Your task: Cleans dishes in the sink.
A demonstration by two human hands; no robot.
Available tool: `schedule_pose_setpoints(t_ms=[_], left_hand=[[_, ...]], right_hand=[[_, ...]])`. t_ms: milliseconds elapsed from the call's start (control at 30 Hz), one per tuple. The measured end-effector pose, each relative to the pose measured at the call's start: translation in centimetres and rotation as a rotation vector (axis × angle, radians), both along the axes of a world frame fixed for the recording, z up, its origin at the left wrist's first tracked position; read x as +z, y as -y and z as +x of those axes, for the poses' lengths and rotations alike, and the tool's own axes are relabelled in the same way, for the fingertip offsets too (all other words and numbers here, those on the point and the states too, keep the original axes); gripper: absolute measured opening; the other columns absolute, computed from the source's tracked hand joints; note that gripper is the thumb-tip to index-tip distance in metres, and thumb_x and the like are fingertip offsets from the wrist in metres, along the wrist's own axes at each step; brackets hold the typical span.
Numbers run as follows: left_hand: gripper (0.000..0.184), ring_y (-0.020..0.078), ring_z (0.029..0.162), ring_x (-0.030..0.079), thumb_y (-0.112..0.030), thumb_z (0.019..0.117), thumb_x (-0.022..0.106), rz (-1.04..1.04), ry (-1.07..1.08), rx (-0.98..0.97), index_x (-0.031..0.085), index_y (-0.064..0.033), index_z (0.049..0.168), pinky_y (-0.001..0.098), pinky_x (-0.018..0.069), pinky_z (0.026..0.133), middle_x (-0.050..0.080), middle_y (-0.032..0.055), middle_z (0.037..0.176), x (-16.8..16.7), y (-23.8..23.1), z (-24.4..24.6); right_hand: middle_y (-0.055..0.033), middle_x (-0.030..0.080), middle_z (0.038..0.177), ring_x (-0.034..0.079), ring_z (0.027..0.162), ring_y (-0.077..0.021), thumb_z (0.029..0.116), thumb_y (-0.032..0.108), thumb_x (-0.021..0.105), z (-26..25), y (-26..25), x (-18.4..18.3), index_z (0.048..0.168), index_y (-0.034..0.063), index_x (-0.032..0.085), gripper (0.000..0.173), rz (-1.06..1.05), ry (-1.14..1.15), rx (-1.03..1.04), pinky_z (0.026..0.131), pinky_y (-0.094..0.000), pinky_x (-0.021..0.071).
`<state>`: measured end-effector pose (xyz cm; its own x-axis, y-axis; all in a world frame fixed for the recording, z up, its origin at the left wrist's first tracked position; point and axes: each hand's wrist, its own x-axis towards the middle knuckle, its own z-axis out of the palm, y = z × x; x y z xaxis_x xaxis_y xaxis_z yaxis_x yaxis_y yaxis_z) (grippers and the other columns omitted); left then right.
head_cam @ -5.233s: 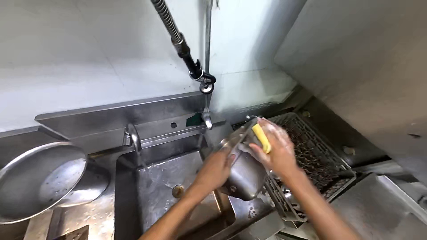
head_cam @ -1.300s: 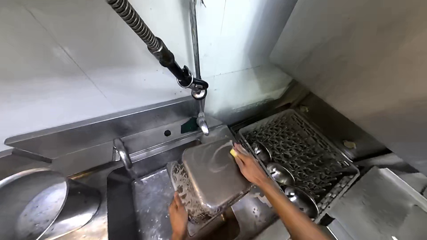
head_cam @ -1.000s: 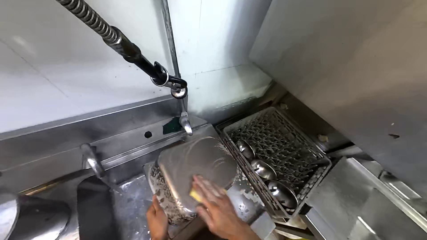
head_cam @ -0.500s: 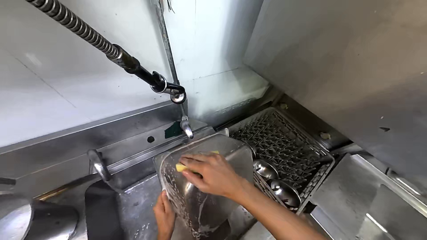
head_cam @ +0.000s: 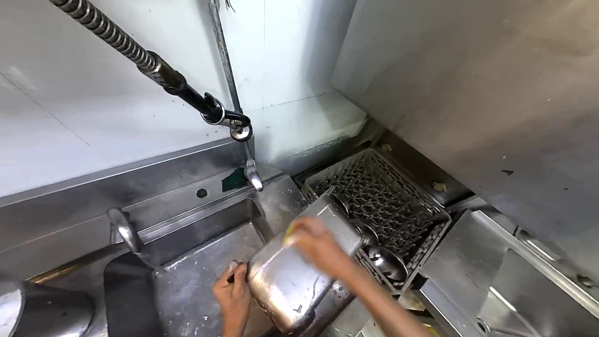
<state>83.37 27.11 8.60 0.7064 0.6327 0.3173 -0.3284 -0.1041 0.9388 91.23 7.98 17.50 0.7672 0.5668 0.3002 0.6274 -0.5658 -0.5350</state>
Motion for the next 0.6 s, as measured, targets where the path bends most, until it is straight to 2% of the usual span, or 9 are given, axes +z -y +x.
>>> schedule_pose_setpoints(t_ms=[67,167,233,300,367,433,533,600], left_hand=[[0.031,-0.0127,0.060,0.055,-0.027,0.0989,0.063,0.008,0.038,0.011,0.063,-0.0184,0.069,0.0087,0.0477,0.058,0.057,-0.0218,0.062,-0.1,0.3,0.2],[0.030,-0.0128,0.059,0.054,-0.022,0.0976,0.063,0.020,0.067,0.042,0.062,-0.0151,0.069,0.0084,0.0468,0.058,0.054,-0.0203,0.061,-0.5,1.1,0.5],[0.033,-0.0134,0.060,0.053,-0.031,0.0990,0.064,0.069,0.070,0.021,0.062,-0.0156,0.069,0.0077,0.0460,0.058,0.053,-0.0198,0.062,-0.8,1.1,0.5],[0.035,-0.0146,0.063,0.054,-0.036,0.0989,0.063,0.140,0.064,-0.011,0.062,-0.0154,0.071,0.0071,0.0468,0.061,0.055,-0.0191,0.064,-1.2,0.9,-0.5],[0.036,-0.0145,0.064,0.054,-0.041,0.0992,0.063,0.176,0.074,-0.015,0.061,-0.0169,0.073,0.0073,0.0464,0.062,0.055,-0.0188,0.064,-1.6,0.8,-1.2],[0.032,-0.0140,0.066,0.056,-0.040,0.0990,0.064,0.167,0.110,-0.013,0.063,-0.0196,0.074,0.0075,0.0479,0.064,0.057,-0.0198,0.066,-1.8,0.7,-1.2],[0.032,-0.0134,0.067,0.057,-0.042,0.0999,0.063,0.207,0.153,-0.047,0.064,-0.0204,0.077,0.0081,0.0490,0.065,0.058,-0.0189,0.068,-2.1,0.4,-0.7],[0.032,-0.0133,0.069,0.058,-0.041,0.1006,0.062,0.254,0.172,-0.080,0.064,-0.0180,0.079,0.0084,0.0497,0.067,0.059,-0.0164,0.069,-2.6,0.3,-1.1]], right_hand=[[-0.0102,0.069,0.115,0.065,0.106,-0.0275,0.0930,0.014,0.069,2.7,3.1,-0.9,0.099,0.0074,0.076,0.011,0.029,0.091,-0.170,0.092,-0.0457,0.0555],[-0.0120,0.072,0.111,0.070,0.103,-0.0265,0.0937,0.013,0.067,-2.9,-1.3,-1.3,0.098,0.0063,0.079,0.014,0.067,0.110,-0.231,0.089,-0.0416,0.0595],[-0.0126,0.071,0.111,0.069,0.102,-0.0239,0.0944,0.010,0.065,-5.3,-2.6,-1.4,0.099,0.0058,0.078,0.014,0.145,0.082,-0.245,0.089,-0.0373,0.0595],[-0.0129,0.073,0.104,0.072,0.091,-0.0241,0.0914,0.012,0.070,-3.6,1.2,-2.1,0.094,0.0057,0.079,0.011,0.123,0.133,-0.393,0.080,-0.0391,0.0617],[-0.0139,0.071,0.105,0.070,0.093,-0.0278,0.0894,0.012,0.073,-1.7,5.0,-2.8,0.094,0.0056,0.080,0.010,0.084,0.177,-0.525,0.081,-0.0451,0.0597],[-0.0141,0.070,0.106,0.069,0.097,-0.0275,0.0904,0.013,0.070,-4.0,3.9,-3.4,0.093,0.0066,0.080,0.012,0.102,0.185,-0.537,0.084,-0.0427,0.0594],[-0.0127,0.071,0.106,0.069,0.098,-0.0214,0.0924,0.015,0.067,-8.3,1.8,-4.3,0.095,0.0095,0.080,0.014,0.158,0.170,-0.467,0.087,-0.0311,0.0590],[-0.0138,0.072,0.102,0.071,0.089,-0.0224,0.0912,0.013,0.069,-7.1,4.6,-4.7,0.092,0.0068,0.080,0.012,0.141,0.162,-0.567,0.079,-0.0359,0.0615]])
